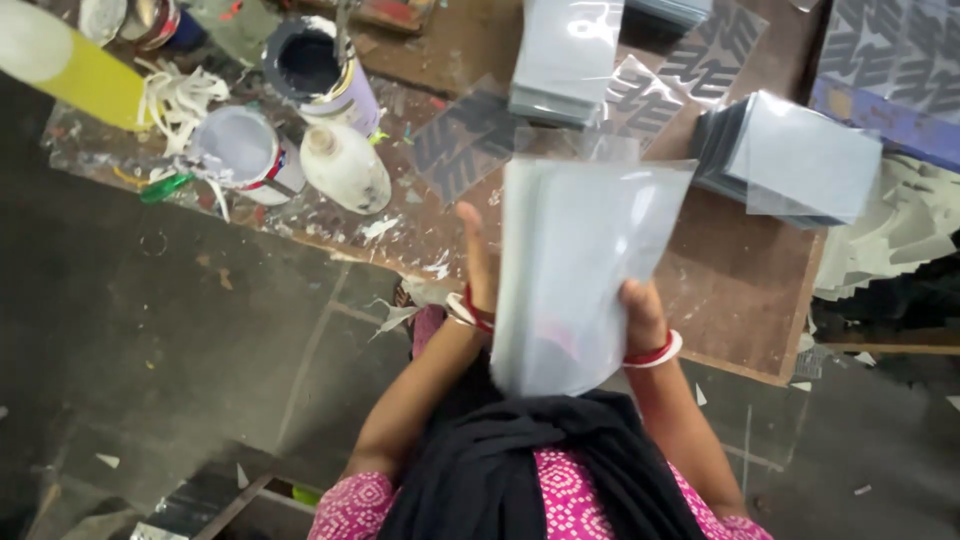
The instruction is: The recorder is sorting, counting, and stacking small paper or plastic sleeves on a workbench.
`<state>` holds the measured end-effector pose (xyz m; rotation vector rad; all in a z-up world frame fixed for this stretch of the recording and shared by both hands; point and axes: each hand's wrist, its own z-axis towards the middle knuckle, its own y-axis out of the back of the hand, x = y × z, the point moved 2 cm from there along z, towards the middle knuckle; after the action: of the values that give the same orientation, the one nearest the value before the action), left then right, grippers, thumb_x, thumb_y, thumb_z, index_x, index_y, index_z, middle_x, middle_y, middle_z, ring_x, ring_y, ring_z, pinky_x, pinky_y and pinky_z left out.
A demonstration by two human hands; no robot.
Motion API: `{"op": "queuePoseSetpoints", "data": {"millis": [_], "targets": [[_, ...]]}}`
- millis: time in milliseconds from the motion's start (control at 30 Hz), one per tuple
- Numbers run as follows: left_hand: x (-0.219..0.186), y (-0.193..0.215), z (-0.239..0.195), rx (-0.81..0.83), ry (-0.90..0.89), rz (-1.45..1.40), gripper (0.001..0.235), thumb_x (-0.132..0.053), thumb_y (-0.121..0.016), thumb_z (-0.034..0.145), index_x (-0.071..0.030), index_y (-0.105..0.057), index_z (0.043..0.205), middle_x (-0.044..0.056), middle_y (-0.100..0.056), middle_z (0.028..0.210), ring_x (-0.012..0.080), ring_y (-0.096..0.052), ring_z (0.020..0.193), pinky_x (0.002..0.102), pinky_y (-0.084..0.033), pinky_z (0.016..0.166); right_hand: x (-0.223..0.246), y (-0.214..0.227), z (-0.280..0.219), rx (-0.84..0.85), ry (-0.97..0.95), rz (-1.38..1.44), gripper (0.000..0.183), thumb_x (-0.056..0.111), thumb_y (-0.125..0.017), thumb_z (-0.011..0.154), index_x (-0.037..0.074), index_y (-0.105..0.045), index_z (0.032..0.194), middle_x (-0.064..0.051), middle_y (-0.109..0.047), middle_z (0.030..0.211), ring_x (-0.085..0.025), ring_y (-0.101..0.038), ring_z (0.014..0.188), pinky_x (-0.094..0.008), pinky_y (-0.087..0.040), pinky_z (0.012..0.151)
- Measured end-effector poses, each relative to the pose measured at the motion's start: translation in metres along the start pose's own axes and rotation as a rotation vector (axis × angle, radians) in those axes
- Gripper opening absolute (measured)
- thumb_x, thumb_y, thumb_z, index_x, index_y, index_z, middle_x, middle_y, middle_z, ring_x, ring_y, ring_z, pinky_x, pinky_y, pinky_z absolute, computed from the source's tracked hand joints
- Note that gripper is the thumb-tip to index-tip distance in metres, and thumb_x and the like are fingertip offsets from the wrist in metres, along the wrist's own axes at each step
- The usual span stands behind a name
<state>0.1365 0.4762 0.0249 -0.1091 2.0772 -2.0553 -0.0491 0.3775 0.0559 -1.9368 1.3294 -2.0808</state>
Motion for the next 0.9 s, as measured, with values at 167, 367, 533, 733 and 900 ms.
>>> {"op": "queuePoseSetpoints", "data": {"millis": [167,367,533,733,900], "targets": [[-0.005,0.013,-0.004,0.061,-0.053,0.415,0.095,-0.047,-0.081,0.083,-0.003,-0.038,0.155,0.017,-0.050,0.153,0.0279,-0.050,0.138,0.040,-0.041,0.114,0.009,0.013,0.017,-0.179,0.047,-0.220,0.086,0.041,-0.085,0.082,-0.005,-0.050,0.146,-0.018,-0.066,0.128,-0.031,-0.066,0.113,-0.042,-0.055,0.096],[0.015,0.069,0.001,-0.114,-0.126,1.278,0.081,-0.017,-0.090,0.081,0.004,-0.048,0.146,0.018,-0.067,0.135,0.0237,-0.064,0.123,0.037,-0.053,0.107,-0.005,0.029,0.028,-0.186,0.105,-0.589,0.068,0.004,-0.080,0.088,0.000,-0.046,0.147,-0.012,-0.064,0.130,-0.018,-0.064,0.118,-0.033,-0.053,0.101],[0.021,0.067,0.013,-0.035,-0.479,1.386,0.075,-0.005,-0.079,0.089,0.000,-0.035,0.150,0.014,-0.063,0.133,0.0238,-0.064,0.124,0.036,-0.052,0.106,-0.011,0.035,0.038,-0.052,0.222,-0.903,0.033,-0.003,-0.079,0.089,0.001,-0.070,0.120,-0.008,-0.074,0.115,-0.016,-0.069,0.108,-0.032,-0.055,0.096],[0.019,0.033,0.027,-0.143,-0.769,1.495,0.070,0.002,-0.076,0.094,-0.003,-0.039,0.154,0.017,-0.058,0.139,0.0273,-0.060,0.131,0.036,-0.049,0.113,-0.054,0.034,0.062,-0.333,0.661,-0.730,0.030,-0.006,-0.078,0.090,-0.001,-0.068,0.117,-0.008,-0.070,0.116,-0.020,-0.066,0.110,-0.035,-0.052,0.103],[-0.001,0.051,0.036,-0.145,-0.724,1.542,0.086,-0.005,-0.085,0.087,-0.003,-0.035,0.157,0.016,-0.054,0.146,0.0284,-0.057,0.136,0.038,-0.046,0.118,-0.085,0.066,0.073,-0.386,0.553,-0.692,0.031,-0.002,-0.082,0.089,0.000,-0.070,0.117,-0.008,-0.072,0.115,-0.020,-0.068,0.106,-0.035,-0.054,0.100]]}}
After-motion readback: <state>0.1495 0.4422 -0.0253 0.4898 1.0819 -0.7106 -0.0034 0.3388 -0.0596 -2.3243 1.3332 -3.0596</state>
